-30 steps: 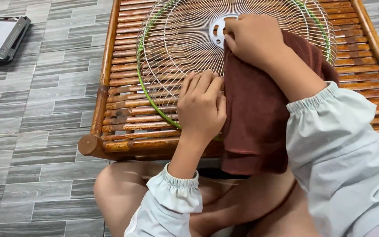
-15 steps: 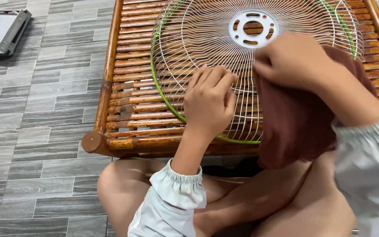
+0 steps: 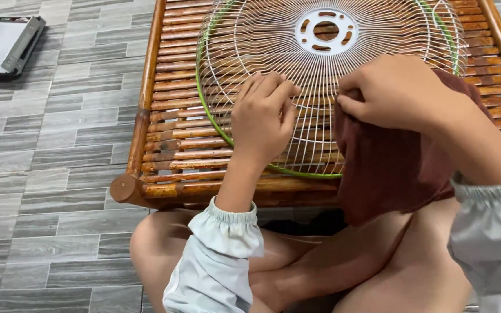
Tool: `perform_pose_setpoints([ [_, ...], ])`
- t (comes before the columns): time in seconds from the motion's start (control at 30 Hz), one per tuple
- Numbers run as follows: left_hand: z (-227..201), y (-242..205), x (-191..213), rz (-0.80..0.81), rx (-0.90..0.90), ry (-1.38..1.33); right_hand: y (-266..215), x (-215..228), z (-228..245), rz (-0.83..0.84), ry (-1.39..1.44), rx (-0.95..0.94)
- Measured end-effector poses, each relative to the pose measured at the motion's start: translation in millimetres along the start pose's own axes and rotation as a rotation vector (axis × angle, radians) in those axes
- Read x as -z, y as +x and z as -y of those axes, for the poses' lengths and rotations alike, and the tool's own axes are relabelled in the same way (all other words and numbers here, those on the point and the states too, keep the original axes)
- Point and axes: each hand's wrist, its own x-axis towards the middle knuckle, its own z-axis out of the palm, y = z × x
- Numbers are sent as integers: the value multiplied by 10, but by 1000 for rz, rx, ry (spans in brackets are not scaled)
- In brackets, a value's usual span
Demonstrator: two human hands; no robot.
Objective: Cleaning a metal fan grill using a cloth
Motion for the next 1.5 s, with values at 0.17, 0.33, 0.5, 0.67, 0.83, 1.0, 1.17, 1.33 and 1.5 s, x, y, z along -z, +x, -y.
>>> perform_pose_setpoints([
  [0.17,-2,-8,67,20,-67,12,587,-418,-241,-234,-128,104],
  [0.33,-5,10,108,27,-68,-4,945,-605,-351,-517,-182,115],
  [0.5,48,-16,127,-18,-4,-9,331,-314,-206,-216,-80,76],
  [0.67,105,-44,127,61,-68,-66,-27,-104,-31,-13,-13,-1],
  [0.83,85,-24,139,32,-94,-79,770,-652,-436,-395,-210,58],
  [1.0,173,-25,108,4,-51,-90,595,-564,-371,-455,-215,100],
  [1.17,216,13,132,9,-96,-123,-121,-34,-121,29,-68,7],
  [1.33,230,2,158,27,-103,-128,283,-341,-284,-82,-107,44],
  [1.5,259,4,142,-5,-94,-92,775,-647,-397,-431,-187,99],
])
